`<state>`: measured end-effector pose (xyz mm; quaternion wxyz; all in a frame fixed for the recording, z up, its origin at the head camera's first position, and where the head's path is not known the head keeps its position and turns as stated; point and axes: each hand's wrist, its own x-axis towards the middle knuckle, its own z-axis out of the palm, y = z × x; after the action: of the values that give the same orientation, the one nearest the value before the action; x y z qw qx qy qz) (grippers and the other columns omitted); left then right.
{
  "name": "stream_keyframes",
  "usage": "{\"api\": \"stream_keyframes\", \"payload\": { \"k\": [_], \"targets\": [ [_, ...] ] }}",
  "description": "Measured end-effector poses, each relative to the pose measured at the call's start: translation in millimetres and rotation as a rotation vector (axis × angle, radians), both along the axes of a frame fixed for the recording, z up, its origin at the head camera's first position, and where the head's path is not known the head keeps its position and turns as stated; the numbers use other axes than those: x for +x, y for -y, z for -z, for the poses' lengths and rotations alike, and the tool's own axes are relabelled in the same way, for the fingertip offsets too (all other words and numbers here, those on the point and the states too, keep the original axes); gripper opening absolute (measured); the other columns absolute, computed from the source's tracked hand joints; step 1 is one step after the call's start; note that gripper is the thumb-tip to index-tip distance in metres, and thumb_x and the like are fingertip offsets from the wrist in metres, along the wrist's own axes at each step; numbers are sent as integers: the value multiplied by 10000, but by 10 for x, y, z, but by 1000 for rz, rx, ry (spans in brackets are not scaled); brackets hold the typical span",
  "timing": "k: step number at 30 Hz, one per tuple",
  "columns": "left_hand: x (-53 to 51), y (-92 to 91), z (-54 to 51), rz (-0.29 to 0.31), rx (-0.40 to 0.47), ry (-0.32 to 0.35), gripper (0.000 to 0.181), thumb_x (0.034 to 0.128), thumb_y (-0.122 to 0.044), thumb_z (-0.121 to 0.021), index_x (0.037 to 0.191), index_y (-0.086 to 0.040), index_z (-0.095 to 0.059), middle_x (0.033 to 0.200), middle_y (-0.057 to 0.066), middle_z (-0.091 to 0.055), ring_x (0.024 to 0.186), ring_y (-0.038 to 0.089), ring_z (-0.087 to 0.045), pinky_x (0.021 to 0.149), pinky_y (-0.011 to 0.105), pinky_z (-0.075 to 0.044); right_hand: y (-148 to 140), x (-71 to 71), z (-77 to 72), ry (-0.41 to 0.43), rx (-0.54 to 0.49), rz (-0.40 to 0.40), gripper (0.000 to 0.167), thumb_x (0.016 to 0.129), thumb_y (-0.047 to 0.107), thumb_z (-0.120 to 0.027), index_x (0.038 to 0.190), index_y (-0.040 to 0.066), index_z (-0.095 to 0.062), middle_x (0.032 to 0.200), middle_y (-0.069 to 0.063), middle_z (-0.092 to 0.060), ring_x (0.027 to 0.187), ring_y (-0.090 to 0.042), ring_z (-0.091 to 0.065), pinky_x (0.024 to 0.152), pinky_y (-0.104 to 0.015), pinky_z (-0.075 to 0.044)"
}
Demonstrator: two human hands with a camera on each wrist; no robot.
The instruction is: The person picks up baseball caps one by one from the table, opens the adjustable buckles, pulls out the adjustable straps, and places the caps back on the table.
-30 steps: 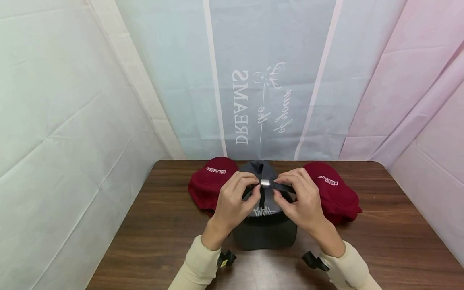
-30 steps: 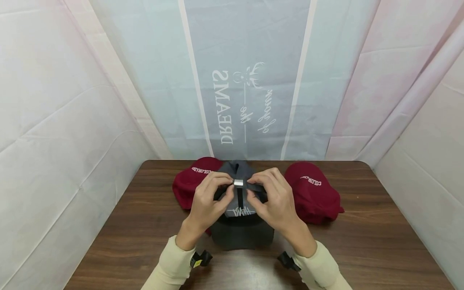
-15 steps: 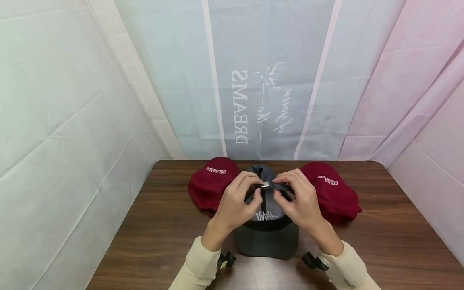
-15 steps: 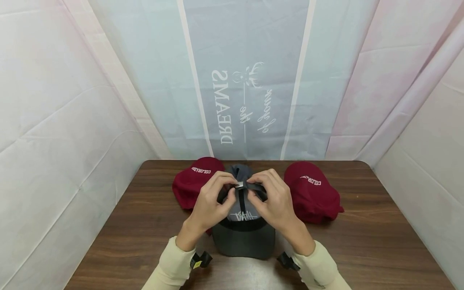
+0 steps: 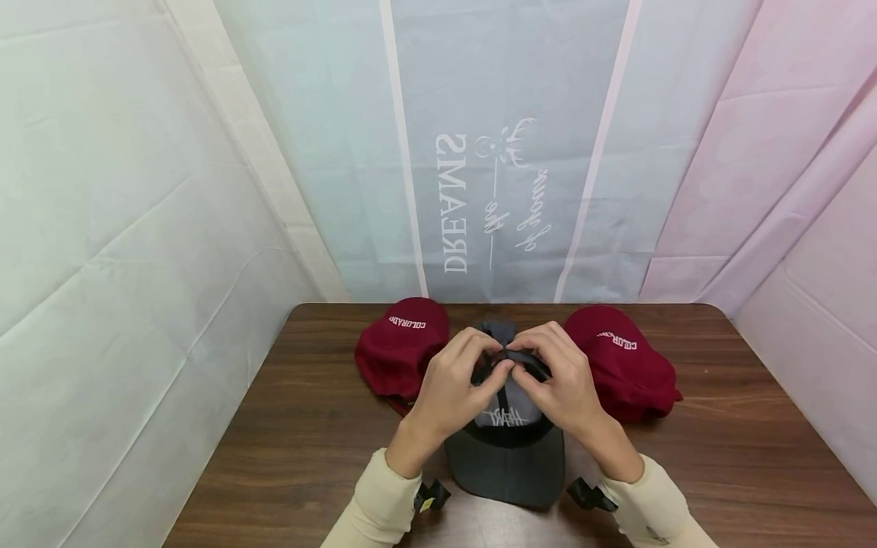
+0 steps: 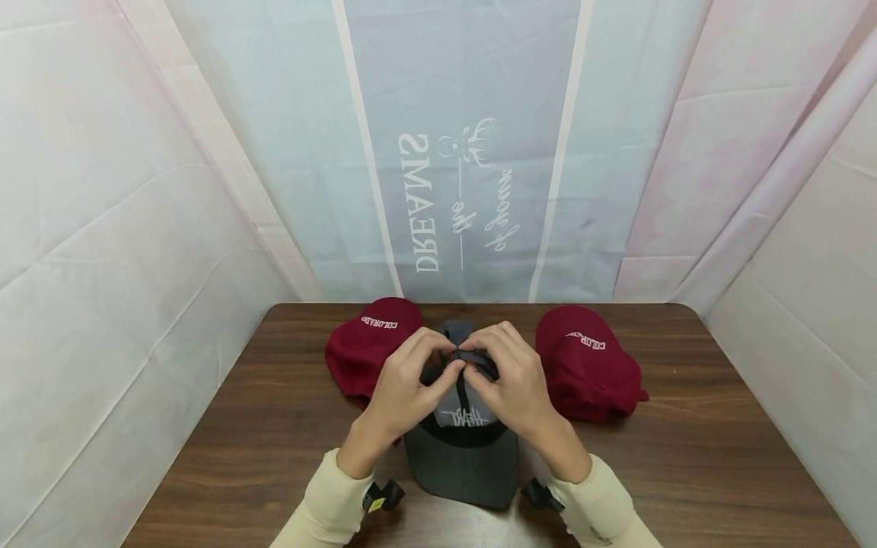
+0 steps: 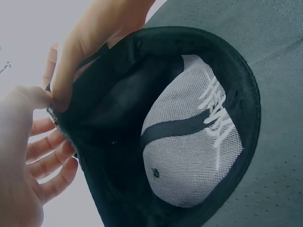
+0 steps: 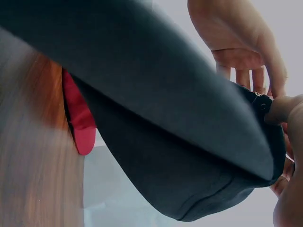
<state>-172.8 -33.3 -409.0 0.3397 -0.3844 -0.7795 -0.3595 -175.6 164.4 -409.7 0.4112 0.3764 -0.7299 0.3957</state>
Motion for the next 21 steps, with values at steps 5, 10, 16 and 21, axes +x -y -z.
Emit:
{"api": "stream_keyframes", "payload": {
  "k": [5, 10, 16, 21],
  "targets": [
    [7, -6, 6, -3, 16, 5, 76, 977, -92, -732, 1017, -81, -669, 954, 26, -665, 810, 119, -622, 731, 151, -535, 2, -3, 7, -2, 4, -7, 112, 924, 97, -779, 1023, 54, -750, 1000, -85, -736, 861, -204, -577, 683, -258, -467],
    [9, -3, 10, -2, 31, 12, 10, 996, -76, -684, 992, -77, -675, 925, 26, -674, 807, 119, -629, 732, 166, -552, 9, 2, 14, 6, 6, 11, 329, 725, -80, -847, 1004, 72, -763, 994, -73, -740, 847, -205, -582, 661, -276, -478],
    [9, 2, 11, -13, 53, 13, 50, 1022, -89, -649, 1002, -64, -688, 929, 49, -695, 802, 142, -649, 709, 221, -582, 25, 2, 25, 25, 8, 42, 178, 982, 252, -764, 988, 74, -761, 982, -56, -740, 824, -199, -597, 660, -253, -485],
    [9, 18, 10, -14, 63, 22, 54, 1025, -92, -648, 1003, -61, -686, 917, 55, -691, 778, 162, -648, 692, 230, -583, 36, -4, 29, 4, 28, 45, 315, 1035, 363, -687, 976, 73, -797, 979, -64, -744, 845, -200, -622, 697, -236, -502]
  ]
}}
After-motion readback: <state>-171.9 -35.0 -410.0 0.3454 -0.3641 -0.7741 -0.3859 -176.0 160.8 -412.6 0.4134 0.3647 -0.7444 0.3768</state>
